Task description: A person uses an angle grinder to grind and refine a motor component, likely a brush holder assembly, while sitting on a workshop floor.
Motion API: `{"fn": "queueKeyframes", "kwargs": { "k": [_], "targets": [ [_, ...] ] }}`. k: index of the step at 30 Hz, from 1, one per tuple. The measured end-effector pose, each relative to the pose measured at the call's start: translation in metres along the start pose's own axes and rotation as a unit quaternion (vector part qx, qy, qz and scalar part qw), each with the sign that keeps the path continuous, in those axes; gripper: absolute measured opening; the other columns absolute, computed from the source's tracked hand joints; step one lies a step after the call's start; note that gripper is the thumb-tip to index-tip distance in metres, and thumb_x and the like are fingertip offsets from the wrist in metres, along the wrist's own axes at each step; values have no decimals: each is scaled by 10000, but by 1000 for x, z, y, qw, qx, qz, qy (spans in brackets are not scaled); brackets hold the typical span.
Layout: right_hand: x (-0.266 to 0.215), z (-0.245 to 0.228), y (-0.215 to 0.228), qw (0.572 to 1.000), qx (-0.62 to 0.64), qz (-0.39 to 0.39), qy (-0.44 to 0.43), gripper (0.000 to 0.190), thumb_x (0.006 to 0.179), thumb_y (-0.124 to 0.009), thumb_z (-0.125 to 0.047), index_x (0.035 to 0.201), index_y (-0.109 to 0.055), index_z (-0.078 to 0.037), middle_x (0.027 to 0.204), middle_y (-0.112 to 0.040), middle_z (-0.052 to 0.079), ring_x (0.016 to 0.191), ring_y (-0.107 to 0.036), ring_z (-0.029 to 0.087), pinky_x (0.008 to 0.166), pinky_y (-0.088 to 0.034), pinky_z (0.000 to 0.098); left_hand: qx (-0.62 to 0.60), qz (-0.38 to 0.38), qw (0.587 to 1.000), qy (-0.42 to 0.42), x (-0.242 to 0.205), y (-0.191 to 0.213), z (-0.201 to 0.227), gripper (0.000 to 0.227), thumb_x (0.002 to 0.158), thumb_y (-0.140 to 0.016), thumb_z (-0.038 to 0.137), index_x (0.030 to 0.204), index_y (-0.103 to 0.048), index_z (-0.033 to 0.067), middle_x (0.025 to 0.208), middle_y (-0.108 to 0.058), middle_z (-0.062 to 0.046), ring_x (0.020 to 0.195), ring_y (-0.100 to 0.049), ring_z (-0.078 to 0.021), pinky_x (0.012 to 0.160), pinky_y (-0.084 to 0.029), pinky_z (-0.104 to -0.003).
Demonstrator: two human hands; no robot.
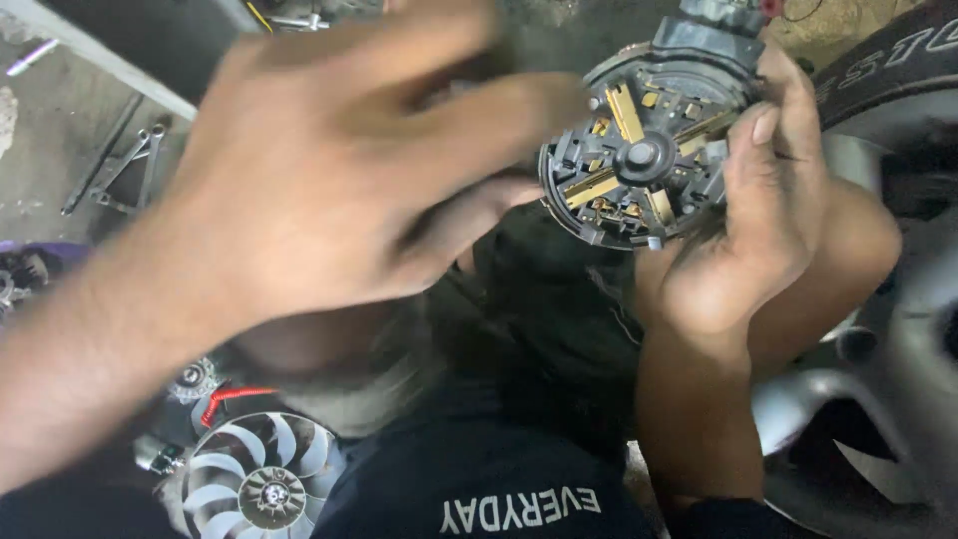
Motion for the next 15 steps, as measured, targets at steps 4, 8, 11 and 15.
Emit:
{"fn": "queueKeyframes", "kwargs": {
  "k": [4,8,11,15],
  "targets": [
    [25,15,-1,993,-117,-26,9,401,1192,-327,-171,1499,-441,60,1416,-561,184,1231,-522,197,1201,-387,320,53,-106,991,-69,44,-53,-32,475,849,-845,346,1307,-766,249,1004,-612,-24,767,-611,-162,577,-509,-323],
    [51,44,-5,997,-63,3,-40,443,1164,-367,-189,1524,-441,58,1443,-566,146,1294,-557,183,1240,-432,327,173,-178,963,-101,65,-92,-63,368,776,-752,407,1133,-687,345,870,-594,81,649,-566,-33,598,-506,-232],
    [75,54,-15,974,-224,-32,-11,410,1171,-300,-101,1499,-428,111,1428,-562,239,1226,-550,258,1163,-422,359,92,-164,979,-74,69,-115,-99,194,907,-744,240,1089,-747,308,854,-586,20,640,-537,-75,581,-528,-247],
    [126,63,-21,992,-108,25,-57,417,1181,-363,-216,1520,-434,14,1480,-551,161,1305,-552,210,1227,-443,333,-124,-35,990,-50,90,-122,-149,345,862,-812,3,1179,-785,136,1022,-616,-62,761,-574,-158,618,-480,-330]
  ]
}}
Point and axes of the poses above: each hand's wrist, its own x-axis towards the middle knuckle, its own y-axis out of the back of the hand, z = x × y, the point moved 6 cm from there along x, towards the middle knuckle
